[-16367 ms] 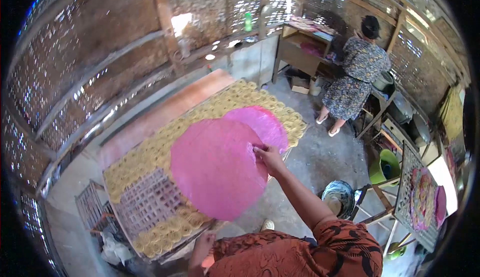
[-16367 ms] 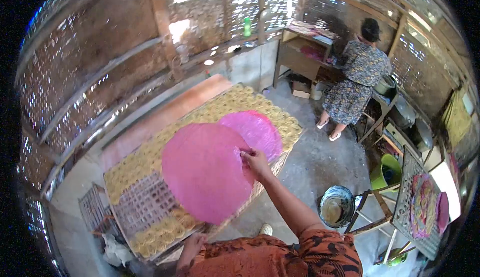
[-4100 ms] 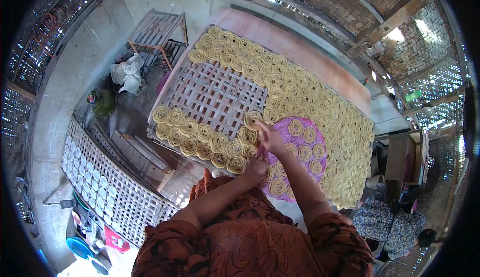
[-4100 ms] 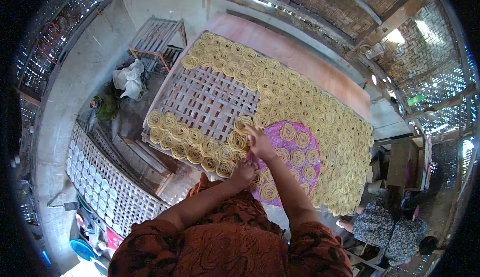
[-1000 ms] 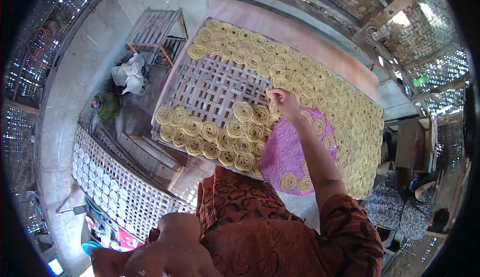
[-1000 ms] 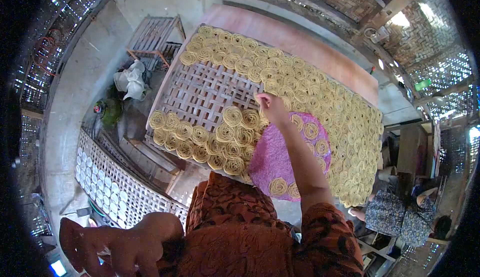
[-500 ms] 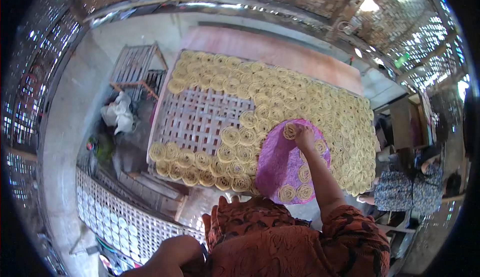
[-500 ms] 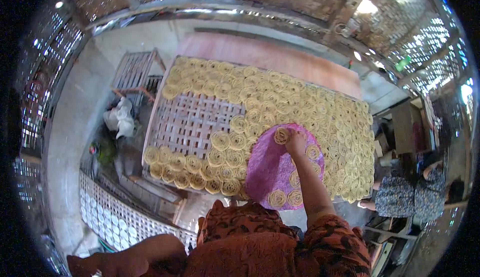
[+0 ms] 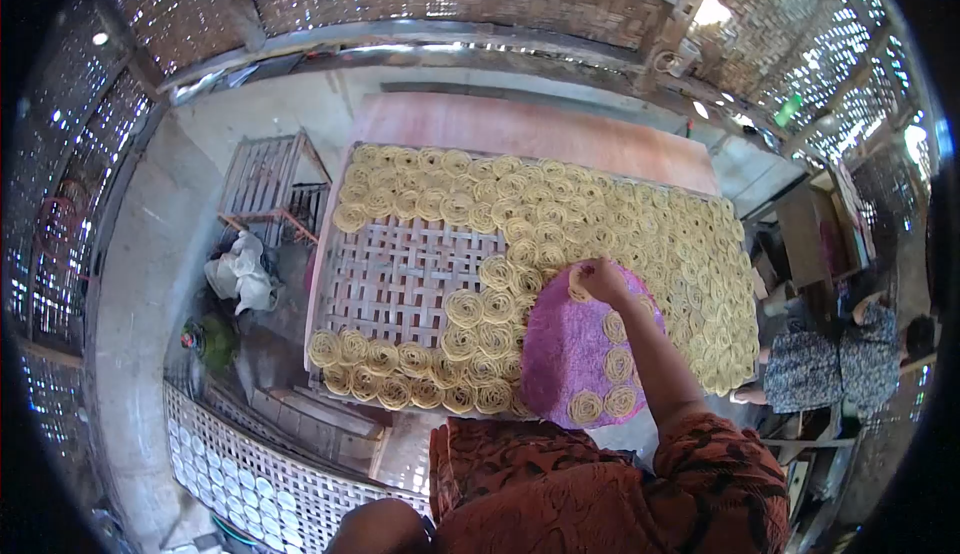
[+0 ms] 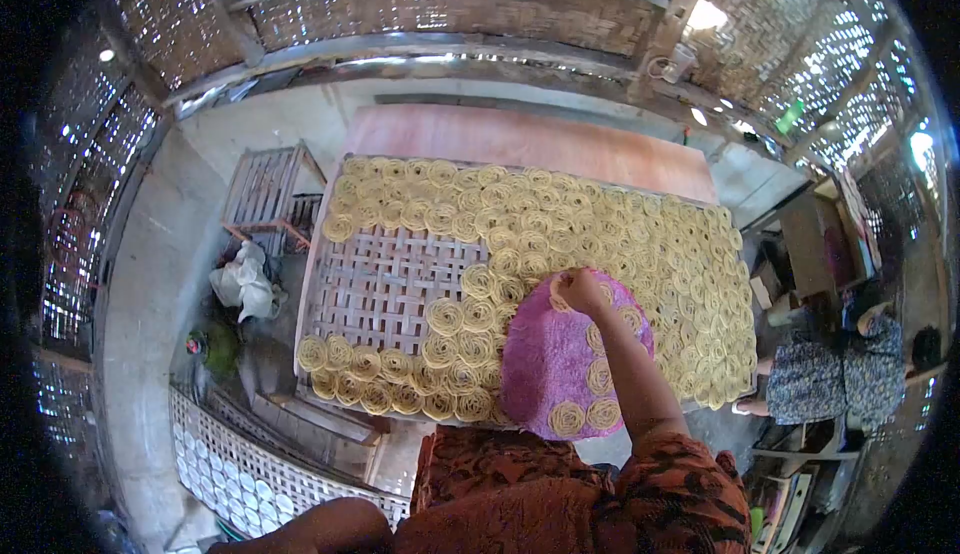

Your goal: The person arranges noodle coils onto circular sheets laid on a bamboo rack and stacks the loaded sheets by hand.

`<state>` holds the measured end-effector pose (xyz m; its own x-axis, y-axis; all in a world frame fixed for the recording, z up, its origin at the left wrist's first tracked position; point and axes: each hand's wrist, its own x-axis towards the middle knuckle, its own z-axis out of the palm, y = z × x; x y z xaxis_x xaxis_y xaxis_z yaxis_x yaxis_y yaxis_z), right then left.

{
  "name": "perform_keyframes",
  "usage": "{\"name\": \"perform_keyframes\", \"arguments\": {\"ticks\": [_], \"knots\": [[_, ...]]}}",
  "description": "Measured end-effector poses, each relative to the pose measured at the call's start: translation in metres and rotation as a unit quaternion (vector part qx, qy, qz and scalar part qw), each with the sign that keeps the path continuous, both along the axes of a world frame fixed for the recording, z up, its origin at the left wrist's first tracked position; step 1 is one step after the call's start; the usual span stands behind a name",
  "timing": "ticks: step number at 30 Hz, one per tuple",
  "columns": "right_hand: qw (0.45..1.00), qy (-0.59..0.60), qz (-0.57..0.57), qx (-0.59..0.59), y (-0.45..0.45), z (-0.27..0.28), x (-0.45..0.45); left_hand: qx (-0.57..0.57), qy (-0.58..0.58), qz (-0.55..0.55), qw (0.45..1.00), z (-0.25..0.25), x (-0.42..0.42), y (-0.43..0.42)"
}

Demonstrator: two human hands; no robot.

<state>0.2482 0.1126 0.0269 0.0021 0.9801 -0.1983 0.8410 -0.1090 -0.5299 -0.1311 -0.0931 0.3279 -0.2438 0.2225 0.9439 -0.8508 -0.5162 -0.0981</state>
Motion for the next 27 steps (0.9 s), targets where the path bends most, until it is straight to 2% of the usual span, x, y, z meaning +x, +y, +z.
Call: {"name": "perform_keyframes", "arguments": {"ticks": [1, 2, 3, 5, 7, 9, 10, 12, 14, 15, 17, 21, 23, 27], "knots": [[0.999, 0.050, 0.017, -0.010, -0.004, 0.014, -0.009, 0.013, -0.015, 0.022, 1.000, 0.002, -0.002, -0.001], [0.994, 0.075, 0.025, -0.077, 0.003, 0.020, -0.016, 0.030, -0.031, 0.043, 0.998, 0.004, -0.002, -0.003], [0.994, 0.077, 0.029, -0.076, 0.001, 0.034, -0.029, 0.045, -0.043, 0.060, 0.996, 0.006, -0.003, -0.004], [0.977, 0.183, 0.054, -0.099, 0.000, 0.064, -0.055, 0.042, -0.044, 0.080, 0.995, 0.005, -0.005, -0.006], [0.975, 0.176, 0.068, -0.116, 0.003, 0.079, -0.071, -0.050, 0.015, 0.116, 0.992, -0.012, -0.008, 0.000], [0.925, 0.337, 0.067, -0.162, -0.003, 0.110, -0.088, -0.237, 0.127, 0.175, 0.947, -0.049, -0.012, 0.014], [0.925, 0.328, 0.096, -0.167, -0.004, 0.119, -0.093, -0.325, 0.180, 0.202, 0.906, -0.070, -0.014, 0.023], [0.911, 0.359, 0.096, -0.178, -0.009, 0.136, -0.106, -0.540, 0.211, 0.249, 0.776, -0.105, 0.010, 0.050], [0.888, 0.404, 0.103, -0.195, -0.017, 0.149, -0.114, -0.448, 0.443, 0.435, 0.643, -0.130, 0.025, 0.085], [0.889, 0.402, 0.109, -0.192, -0.021, 0.155, -0.117, -0.446, 0.439, 0.440, 0.644, -0.138, 0.035, 0.090], [0.848, 0.467, 0.111, -0.224, -0.028, 0.167, -0.125, -0.401, 0.477, 0.517, 0.587, -0.146, 0.049, 0.094], [0.835, 0.490, 0.108, -0.225, -0.041, 0.190, -0.133, -0.391, 0.466, 0.539, 0.582, -0.150, 0.050, 0.095], [0.830, 0.495, 0.116, -0.229, -0.044, 0.192, -0.134, -0.386, 0.479, 0.553, 0.563, -0.151, 0.047, 0.093], [0.824, 0.510, 0.105, -0.222, -0.052, 0.204, -0.139, -0.367, 0.478, 0.562, 0.567, -0.152, 0.045, 0.091]]}}
